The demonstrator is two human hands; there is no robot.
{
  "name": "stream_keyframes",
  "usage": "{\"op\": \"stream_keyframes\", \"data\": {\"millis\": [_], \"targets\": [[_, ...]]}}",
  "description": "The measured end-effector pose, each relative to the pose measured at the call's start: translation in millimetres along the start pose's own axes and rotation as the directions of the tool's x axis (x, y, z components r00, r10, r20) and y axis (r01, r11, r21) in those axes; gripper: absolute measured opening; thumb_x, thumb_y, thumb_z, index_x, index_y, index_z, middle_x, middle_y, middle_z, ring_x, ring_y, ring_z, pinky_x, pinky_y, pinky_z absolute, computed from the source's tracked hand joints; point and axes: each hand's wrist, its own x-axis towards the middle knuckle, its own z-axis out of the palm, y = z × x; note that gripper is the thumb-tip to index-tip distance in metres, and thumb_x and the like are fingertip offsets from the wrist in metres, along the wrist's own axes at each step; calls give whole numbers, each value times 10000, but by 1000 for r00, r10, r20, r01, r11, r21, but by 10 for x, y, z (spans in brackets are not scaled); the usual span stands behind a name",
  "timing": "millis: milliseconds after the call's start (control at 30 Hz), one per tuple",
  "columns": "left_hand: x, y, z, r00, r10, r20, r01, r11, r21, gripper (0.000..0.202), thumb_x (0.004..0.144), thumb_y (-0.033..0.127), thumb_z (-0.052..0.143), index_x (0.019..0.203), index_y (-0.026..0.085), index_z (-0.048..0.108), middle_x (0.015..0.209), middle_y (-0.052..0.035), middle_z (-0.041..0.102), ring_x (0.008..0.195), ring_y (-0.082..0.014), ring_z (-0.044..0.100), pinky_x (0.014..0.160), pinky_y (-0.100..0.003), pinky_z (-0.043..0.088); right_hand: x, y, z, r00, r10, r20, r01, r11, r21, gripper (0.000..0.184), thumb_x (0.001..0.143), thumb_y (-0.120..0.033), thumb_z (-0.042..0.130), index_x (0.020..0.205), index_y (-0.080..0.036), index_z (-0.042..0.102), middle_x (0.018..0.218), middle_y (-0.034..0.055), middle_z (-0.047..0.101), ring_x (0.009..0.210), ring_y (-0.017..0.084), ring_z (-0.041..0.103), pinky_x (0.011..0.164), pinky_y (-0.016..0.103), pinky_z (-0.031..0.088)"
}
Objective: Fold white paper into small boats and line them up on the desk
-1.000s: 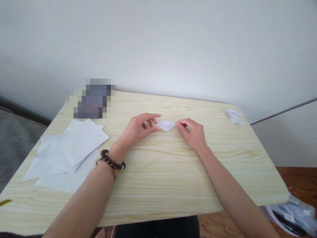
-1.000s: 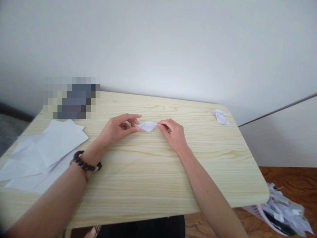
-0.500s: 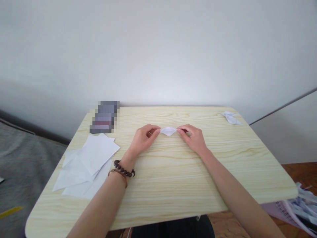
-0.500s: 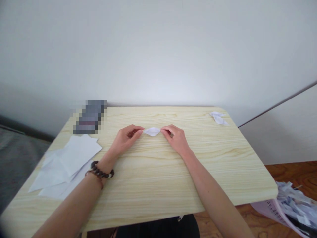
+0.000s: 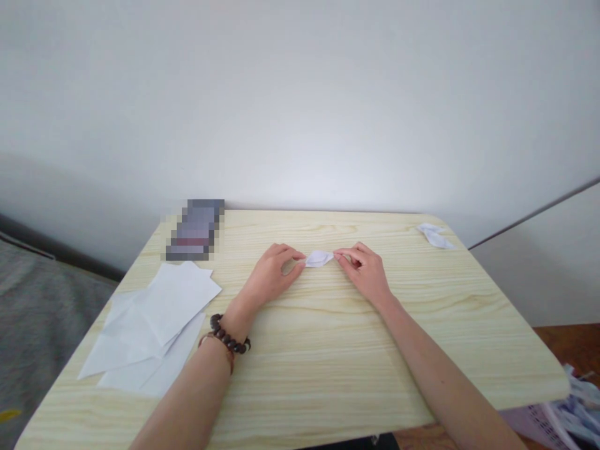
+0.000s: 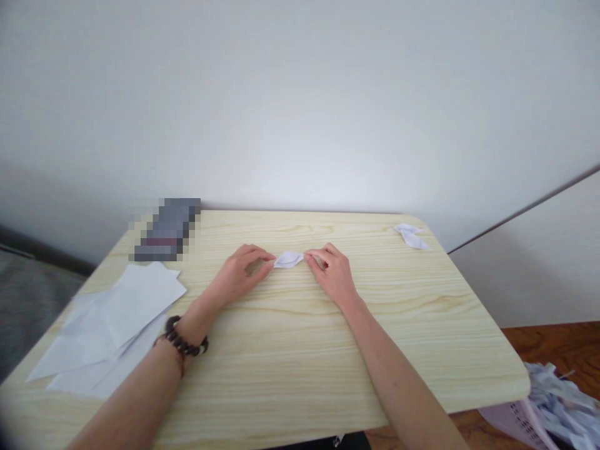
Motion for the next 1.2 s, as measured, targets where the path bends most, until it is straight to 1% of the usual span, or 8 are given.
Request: {"op": "stream_keyframes", "data": {"millis": [200, 400, 500, 633, 733, 867, 1000, 1200], "targets": [[-3, -4, -8, 1000, -19, -20, 19, 1000, -7, 157, 889, 308, 547, 851, 192, 645, 932, -56, 620, 935, -189, 582, 877, -332, 462, -12, -19, 3, 997, 73, 39, -74, 997, 37, 241, 864, -342, 583, 870, -180, 762, 511, -33, 502, 455, 96, 384, 511, 240, 353], [-7, -14, -24, 1000, 1, 27, -3, 998, 69, 221, 924, 342, 505, 899, 186, 660, 975, -64, 667, 959, -194, 592, 899, -346, 450, -13, 50, -108, 987, 146, 66, -147, 989, 11, 315, 855, -403, 555, 867, -174, 771, 488, -37, 462, 463, 95, 341, 511, 242, 323], [-26, 9, -9, 996, 5, 90, -23, 980, 199, 273, 931, 382, 496, 1064, 209, 660, 1176, -70, 657, 1137, -223, 553, 1008, -397, 388, 1, 246, -326, 964, 266, -5, -266, 963, -39, 361, 835, -446, 558, 897, -161, 769, 457, -59, 353, 459, 97, 308, 501, 245, 290], [-39, 54, 38, 981, -44, 188, -32, 923, 384, 422, 934, 444, 477, 1296, 248, 570, 1469, -70, 449, 1380, -275, 349, 1138, -468, 239, -78, 623, -775, 929, 358, -91, -369, 914, -170, 416, 801, -498, 563, 909, -151, 765, 470, -59, 329, 474, 105, 324, 520, 257, 286], [-29, 71, 63, 968, -84, 237, -35, 888, 458, 475, 958, 457, 418, 1386, 261, 483, 1536, -64, 334, 1432, -267, 258, 1171, -473, 174, -249, 894, -1144, 902, 395, -172, -430, 856, -287, 469, 781, -548, 545, 892, -150, 766, 469, -46, 363, 479, 120, 357, 527, 271, 296], [-17, 74, 65, 959, -92, 269, -52, 873, 484, 498, 970, 474, 371, 1416, 264, 440, 1547, -59, 309, 1439, -248, 245, 1177, -461, 175, -491, 1185, -1511, 844, 458, -279, -534, 765, -361, 600, 763, -644, 489, 902, -128, 763, 466, -16, 439, 480, 144, 403, 538, 295, 329], [-15, 78, 58, 960, -93, 263, -49, 873, 486, 497, 965, 481, 376, 1408, 267, 452, 1543, -53, 317, 1436, -245, 253, 1179, -456, 181, -593, 1381, -1669, 777, 487, -399, -624, 682, -382, 694, 750, -693, 455, 926, -95, 759, 483, 14, 487, 480, 172, 450, 537, 320, 347], [-6, 99, 47, 961, -94, 259, -41, 880, 473, 490, 960, 470, 396, 1397, 259, 469, 1536, -57, 334, 1429, -252, 272, 1175, -459, 198, -611, 1442, -1623, 773, 439, -458, -616, 691, -378, 727, 791, -640, 434, 1097, -40, 709, 482, -24, 417, 483, 159, 423, 595, 336, 384]]}}
